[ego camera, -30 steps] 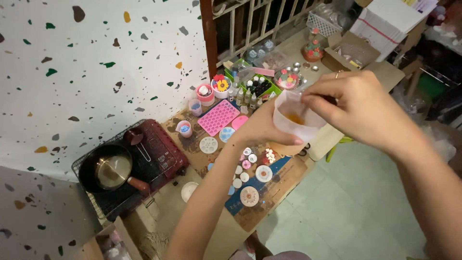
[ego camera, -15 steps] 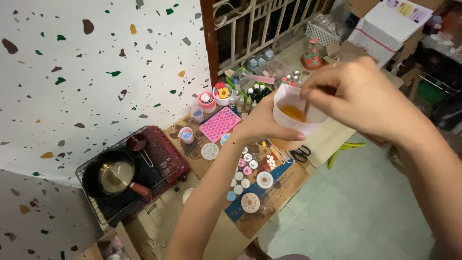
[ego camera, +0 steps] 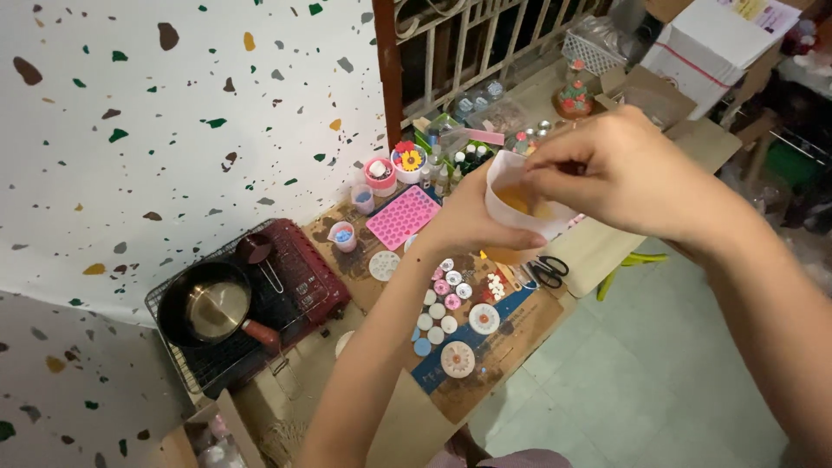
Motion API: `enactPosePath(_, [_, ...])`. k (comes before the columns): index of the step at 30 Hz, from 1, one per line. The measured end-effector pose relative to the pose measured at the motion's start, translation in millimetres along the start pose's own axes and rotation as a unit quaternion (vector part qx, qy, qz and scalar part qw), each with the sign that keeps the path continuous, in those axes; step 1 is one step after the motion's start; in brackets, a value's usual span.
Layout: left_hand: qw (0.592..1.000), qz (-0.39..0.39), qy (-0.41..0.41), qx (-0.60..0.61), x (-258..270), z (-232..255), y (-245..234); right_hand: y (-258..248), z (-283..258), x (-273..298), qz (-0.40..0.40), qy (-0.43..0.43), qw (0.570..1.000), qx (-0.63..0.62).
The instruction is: Pouring melted wax into a mold and refilling a melting pot with wax flakes.
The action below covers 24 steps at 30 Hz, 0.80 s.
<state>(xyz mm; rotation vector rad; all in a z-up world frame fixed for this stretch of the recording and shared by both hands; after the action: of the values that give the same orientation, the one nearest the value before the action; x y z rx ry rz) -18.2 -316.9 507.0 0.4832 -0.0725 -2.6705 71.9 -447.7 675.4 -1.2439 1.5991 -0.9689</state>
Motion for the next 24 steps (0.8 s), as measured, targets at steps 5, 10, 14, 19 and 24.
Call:
enactPosePath(5, [0.999,-0.006,0.022,0.031,3.2,1.0,-5.2,5.9,5.7,-4.9,0.043,-0.077,0.995,0.043])
enactPosePath(10, [0.999,-0.005,-0.008,0.047,2.7,-6.1,-9.1,7.5,0.0,-8.2,0.067,-0.102,0.992,0.041])
enactPosePath(14, [1.000,0.005,0.005,0.024,5.8,-5.3,-11.1,9.2,-0.9,-10.7,0.002,-0.037,0.999,0.012])
enactPosePath(19, [0.999,0.018,0.016,0.031,6.4,-10.0,-16.9,14.7,9.6,-14.3,0.056,-0.107,0.987,0.109])
enactPosePath(24, [0.999,0.010,0.030,0.038,5.5,-14.2,-22.6,19.7,8.0,-21.3,0.047,-0.105,0.990,0.078])
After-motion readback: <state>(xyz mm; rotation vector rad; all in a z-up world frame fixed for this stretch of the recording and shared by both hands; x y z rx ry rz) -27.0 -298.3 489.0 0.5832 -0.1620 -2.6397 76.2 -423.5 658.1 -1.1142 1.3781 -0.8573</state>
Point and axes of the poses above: each hand's wrist, its own x-axis away from the middle knuckle, its own y-axis out of the palm, z = x × y, the point moved 1 cm from there along -x, towards the middle knuckle, and after that the axes turned 5 degrees about x, right-handed, at the moved point
